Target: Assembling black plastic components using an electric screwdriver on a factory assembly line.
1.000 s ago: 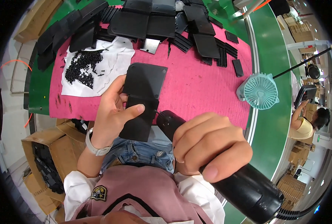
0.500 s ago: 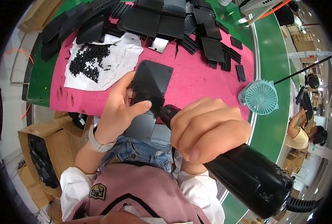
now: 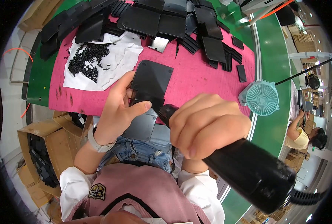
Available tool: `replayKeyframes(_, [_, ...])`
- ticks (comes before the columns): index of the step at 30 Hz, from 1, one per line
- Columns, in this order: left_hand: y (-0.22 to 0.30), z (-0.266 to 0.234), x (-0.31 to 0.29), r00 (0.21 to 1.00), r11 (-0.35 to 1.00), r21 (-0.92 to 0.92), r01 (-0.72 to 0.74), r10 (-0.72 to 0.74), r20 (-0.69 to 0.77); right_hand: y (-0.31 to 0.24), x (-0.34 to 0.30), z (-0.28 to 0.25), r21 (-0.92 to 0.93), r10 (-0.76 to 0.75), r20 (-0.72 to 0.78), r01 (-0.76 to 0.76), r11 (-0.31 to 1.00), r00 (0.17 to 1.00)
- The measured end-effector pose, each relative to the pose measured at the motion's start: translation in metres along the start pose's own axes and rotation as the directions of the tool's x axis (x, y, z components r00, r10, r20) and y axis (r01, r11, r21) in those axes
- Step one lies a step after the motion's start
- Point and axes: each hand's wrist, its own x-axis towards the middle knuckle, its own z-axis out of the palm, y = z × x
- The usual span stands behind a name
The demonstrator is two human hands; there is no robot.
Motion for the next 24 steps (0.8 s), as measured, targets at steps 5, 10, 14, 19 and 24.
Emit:
replayKeyframes(5, [-0.003,0.004,0.001,0.997,0.999,-0.035,-0.041,0.039,-0.06,-0.002,-0.002,0.02,-0.069,0.011,-0.15,-0.022,0.997,0.989])
replayKeyframes(10, [-0.005,0.003,0.0,0.998,0.997,-0.047,-0.065,0.064,-0.026,0.001,0.001,0.017,-0.056,-0.019,-0.161,0.01,0.998,0.987])
replayKeyframes(14, [-0.003,0.002,0.0,0.998,0.998,-0.021,-0.065,0.065,-0.028,0.003,-0.001,0.0,-0.062,-0.023,0.111,0.03,0.998,0.994])
replayKeyframes(19, [-0.005,0.006,-0.001,0.981,0.989,0.082,-0.122,0.133,-0.143,0.003,0.0,0.01,-0.142,-0.052,0.054,0.059,0.988,0.997])
replayKeyframes(24, [0.004,0.014,-0.004,0.878,0.706,0.673,-0.222,0.445,-0.177,-0.017,0.004,0.004,-0.053,-0.185,0.016,0.186,0.981,0.983])
